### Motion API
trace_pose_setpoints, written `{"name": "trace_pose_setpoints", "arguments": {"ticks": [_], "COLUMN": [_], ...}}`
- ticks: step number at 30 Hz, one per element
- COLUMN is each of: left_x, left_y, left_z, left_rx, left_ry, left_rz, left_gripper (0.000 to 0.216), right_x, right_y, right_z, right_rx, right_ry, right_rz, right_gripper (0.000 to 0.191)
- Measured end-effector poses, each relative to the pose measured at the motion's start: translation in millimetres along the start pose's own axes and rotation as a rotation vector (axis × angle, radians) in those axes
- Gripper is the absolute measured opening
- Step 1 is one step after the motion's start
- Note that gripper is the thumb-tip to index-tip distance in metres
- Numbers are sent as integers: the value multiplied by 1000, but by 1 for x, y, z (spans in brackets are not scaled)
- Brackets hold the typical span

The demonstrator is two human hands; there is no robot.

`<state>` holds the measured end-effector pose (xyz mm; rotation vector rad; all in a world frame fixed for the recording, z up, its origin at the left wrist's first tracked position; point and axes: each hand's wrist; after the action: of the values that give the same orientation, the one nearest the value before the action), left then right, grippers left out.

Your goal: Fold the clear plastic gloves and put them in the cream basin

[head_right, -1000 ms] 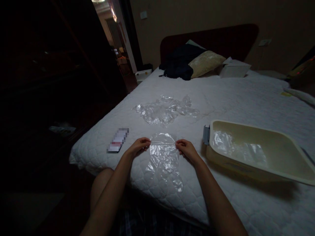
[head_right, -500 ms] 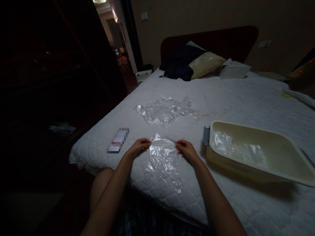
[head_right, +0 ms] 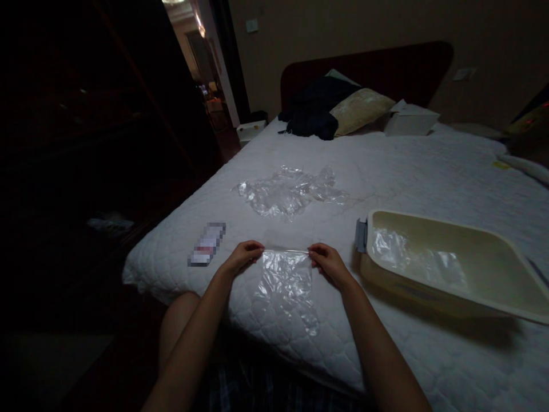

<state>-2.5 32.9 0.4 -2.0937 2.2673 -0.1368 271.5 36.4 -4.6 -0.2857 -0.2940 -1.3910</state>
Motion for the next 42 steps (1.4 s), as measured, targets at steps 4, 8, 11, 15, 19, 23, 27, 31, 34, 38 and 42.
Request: {"name": "trace_pose_setpoints", "arguments": {"ticks": [4,8,11,15,19,23,27,31,34,38,42], "left_x": [0,-1,-2,-1,0,0,0,1,2,4,6], "left_y": [0,0,0,0,0,0,-1,-2,-1,1,1], "left_z": [2,4,6,6,5,4,4,4,2,-4,-6], "left_rx": [2,8,6,-13,-2,1,23,53,56,41,26], "left_ry": [-16,-41,-32,-23,-49,-47,-56,-52,-50,-13,-13], "left_rz": [-19,-24,-38,-53,-37,-45,-42,-50,-46,-69,-115], "left_gripper": [28,28,30,32,31,32,31,32,31,31,31], "right_x": [2,3,4,4,4,5,3,2,2,1,1], "right_y": [0,-2,-2,-2,-1,-1,-1,0,0,0,0], "right_z": [1,2,2,2,2,3,0,-2,-3,-3,-3], "right_rx": [0,2,-11,1,31,39,48,71,84,97,95], "right_ry": [16,3,12,17,24,23,18,25,19,14,38], "right_rz": [21,9,-6,0,8,16,-4,-11,-27,-47,-44], "right_gripper": [30,29,29,27,23,21,20,22,24,26,25]}}
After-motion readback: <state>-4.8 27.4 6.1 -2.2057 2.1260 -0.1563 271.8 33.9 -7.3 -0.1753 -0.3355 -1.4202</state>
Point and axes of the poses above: each hand's wrist, its own x-axis away from the middle knuckle, its own y-axis out of the back of the hand, z = x × y, and after that the axes turned 11 degrees about -y, right-handed
